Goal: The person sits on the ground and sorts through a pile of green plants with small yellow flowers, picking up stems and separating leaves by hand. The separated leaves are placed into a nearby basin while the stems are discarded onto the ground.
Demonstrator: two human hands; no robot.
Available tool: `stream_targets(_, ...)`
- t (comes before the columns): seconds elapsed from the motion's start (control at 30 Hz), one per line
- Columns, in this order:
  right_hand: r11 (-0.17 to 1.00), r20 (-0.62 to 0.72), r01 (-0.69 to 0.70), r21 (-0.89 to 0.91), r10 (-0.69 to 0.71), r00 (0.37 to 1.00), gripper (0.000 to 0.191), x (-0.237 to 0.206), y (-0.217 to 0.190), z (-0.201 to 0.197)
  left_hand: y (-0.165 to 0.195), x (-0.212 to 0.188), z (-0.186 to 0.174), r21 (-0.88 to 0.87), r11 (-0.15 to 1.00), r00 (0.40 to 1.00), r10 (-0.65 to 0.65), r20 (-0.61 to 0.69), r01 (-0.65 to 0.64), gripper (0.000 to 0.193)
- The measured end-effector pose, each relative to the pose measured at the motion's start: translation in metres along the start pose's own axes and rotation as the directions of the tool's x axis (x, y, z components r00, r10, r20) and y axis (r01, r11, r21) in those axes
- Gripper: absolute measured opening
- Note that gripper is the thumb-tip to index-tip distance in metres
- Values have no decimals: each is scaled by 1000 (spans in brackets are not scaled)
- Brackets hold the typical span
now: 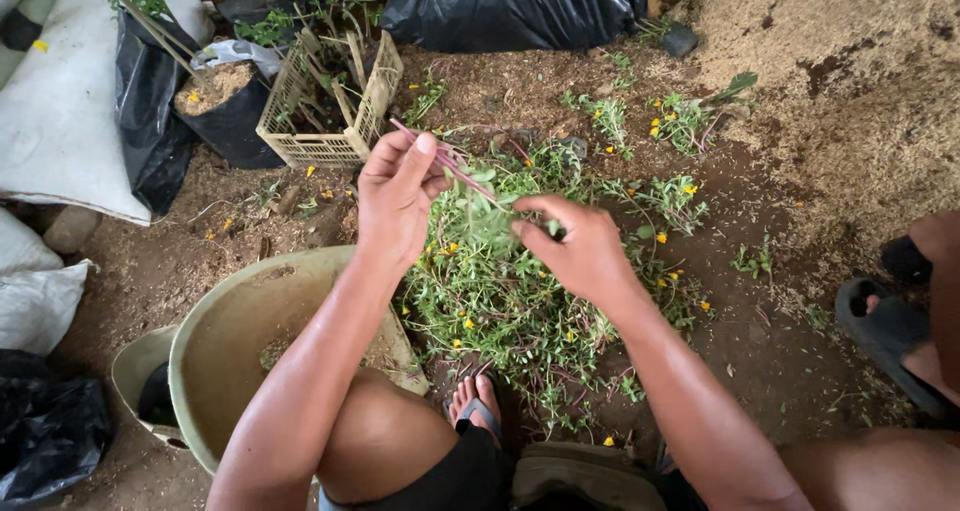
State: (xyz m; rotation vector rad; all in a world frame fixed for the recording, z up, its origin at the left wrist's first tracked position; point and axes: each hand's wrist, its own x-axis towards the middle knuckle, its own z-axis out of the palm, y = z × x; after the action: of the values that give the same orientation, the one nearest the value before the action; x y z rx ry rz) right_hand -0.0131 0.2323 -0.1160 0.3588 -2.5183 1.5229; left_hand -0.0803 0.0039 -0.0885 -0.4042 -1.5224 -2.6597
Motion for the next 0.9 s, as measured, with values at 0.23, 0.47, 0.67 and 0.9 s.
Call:
stream_targets(0.23, 991, -167, 92, -97, -107, 980, 15, -1, 8, 16, -2, -5, 9, 97, 995, 1000, 21, -19, -19, 7)
stream_targets(0.47, 962, -208, -253, -101, 228, 951, 20, 9, 43, 21, -3, -16, 31, 365, 914, 982, 186, 6, -176, 8)
stream_targets(0.67, 688, 0, -448, 571, 546, 838, 14, 29, 75, -20, 13, -4, 17, 113, 987, 991, 119, -59, -112, 7)
stream_targets(0.9, 684, 48, -451, 574, 521, 852, 25, 28, 59, -44, 7, -1, -2, 52, 995, 997, -80, -8, 81, 17)
